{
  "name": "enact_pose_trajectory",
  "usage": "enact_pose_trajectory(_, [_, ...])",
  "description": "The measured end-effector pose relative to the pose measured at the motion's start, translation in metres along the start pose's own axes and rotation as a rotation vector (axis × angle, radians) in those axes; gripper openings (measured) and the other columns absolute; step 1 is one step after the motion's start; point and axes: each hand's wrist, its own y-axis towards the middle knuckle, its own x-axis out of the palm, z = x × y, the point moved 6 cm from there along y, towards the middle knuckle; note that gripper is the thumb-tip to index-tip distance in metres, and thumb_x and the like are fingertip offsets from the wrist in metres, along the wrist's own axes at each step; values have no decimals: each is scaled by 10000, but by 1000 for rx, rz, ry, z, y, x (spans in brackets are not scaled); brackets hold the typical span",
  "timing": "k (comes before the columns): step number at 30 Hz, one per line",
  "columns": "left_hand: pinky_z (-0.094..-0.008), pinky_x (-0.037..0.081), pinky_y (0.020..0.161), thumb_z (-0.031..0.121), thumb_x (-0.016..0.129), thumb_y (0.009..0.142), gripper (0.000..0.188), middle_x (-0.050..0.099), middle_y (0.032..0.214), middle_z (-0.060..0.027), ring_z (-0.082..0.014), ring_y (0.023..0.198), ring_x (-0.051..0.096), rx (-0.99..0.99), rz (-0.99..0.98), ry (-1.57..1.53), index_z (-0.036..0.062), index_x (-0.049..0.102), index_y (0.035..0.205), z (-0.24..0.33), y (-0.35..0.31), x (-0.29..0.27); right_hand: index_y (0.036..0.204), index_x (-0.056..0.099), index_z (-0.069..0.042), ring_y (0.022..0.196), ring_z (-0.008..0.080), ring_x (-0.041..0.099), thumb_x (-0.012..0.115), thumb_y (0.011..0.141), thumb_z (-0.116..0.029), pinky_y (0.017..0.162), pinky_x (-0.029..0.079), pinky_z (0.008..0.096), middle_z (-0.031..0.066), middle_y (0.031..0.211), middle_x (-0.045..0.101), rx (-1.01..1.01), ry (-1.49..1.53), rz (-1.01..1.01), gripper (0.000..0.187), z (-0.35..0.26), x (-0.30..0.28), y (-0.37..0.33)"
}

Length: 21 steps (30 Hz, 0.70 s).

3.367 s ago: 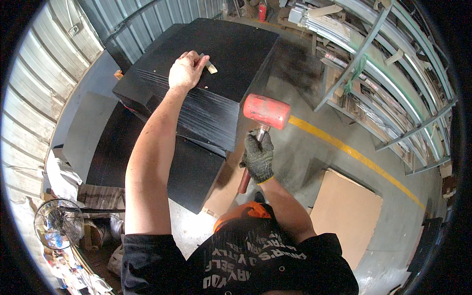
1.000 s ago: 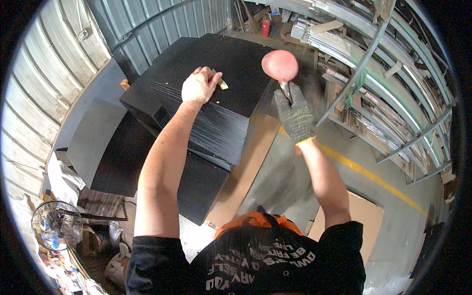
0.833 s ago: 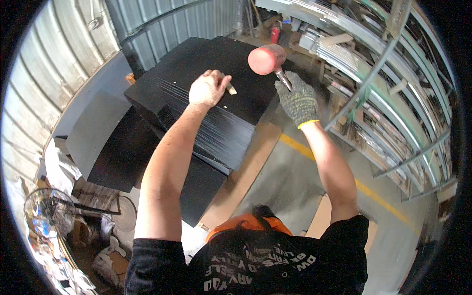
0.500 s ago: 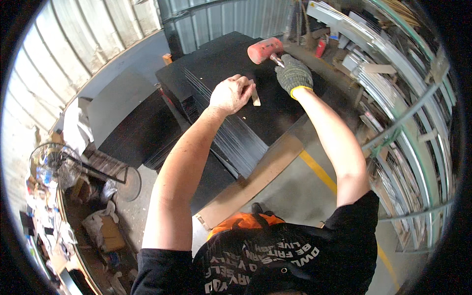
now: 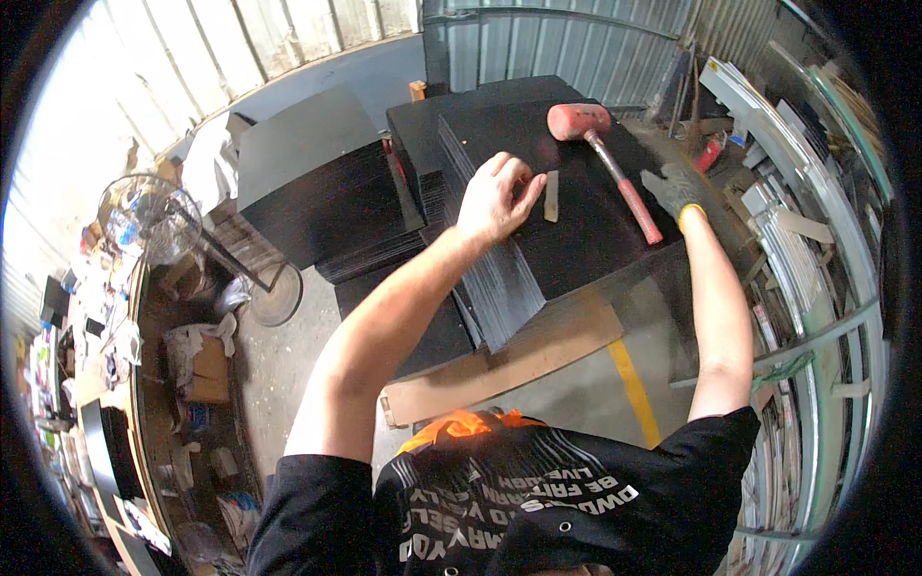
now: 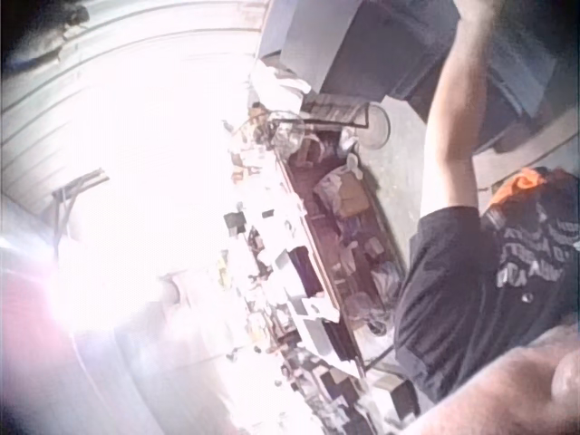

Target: The person uses a scraper tool to remove excess adhesive or debris from the edges of stacked black wooden panels, then uses a red mallet to tap the edges into alignment.

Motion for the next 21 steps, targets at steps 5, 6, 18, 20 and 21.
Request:
enact_pose_trajectory(5, [-312,510,703,364,807,773,458,638,817,-85,-183,743,607,-815,-6,-264,-13,609,943,-9,-88,-14,989,645,92,978,400,622,720,697,-608,795,476,423,282,1015,653,-50,-119,39,762,44,3,11])
enact_pose_trajectory(6, [-286,523,737,467,780,776,581,680,890,-107,-161,803,640,-903,-126,-248,-40,638,1022,-10,-100,-16,992,649,90,946,383,630,724,694,-613,786,478,421,269,992,662,15,-94,-26,767,46,12,17])
enact_pose_trajectory(18, [-300,582,572,365,678,887,471,695,732,-171,-201,652,714,-1063,-651,-311,-106,689,876,15,-83,-10,1094,667,50,1066,219,565,778,736,-501,917,429,343,156,1093,665,-102,430,-201,667,24,1,4])
enact_pose_trajectory(20, [-311,594,558,279,668,896,410,695,775,-185,-236,663,713,-1105,-676,-333,-131,674,884,18,-77,-11,1089,670,50,1076,216,562,781,734,-501,922,425,342,153,1096,665,-53,366,-191,665,22,2,7])
enact_pose_trajectory(21, [-314,597,560,266,668,895,403,692,775,-188,-242,665,712,-1129,-669,-350,-137,669,884,15,-77,-9,1085,672,51,1080,215,562,781,735,-501,923,423,342,152,1097,664,-54,354,-186,663,21,1,7])
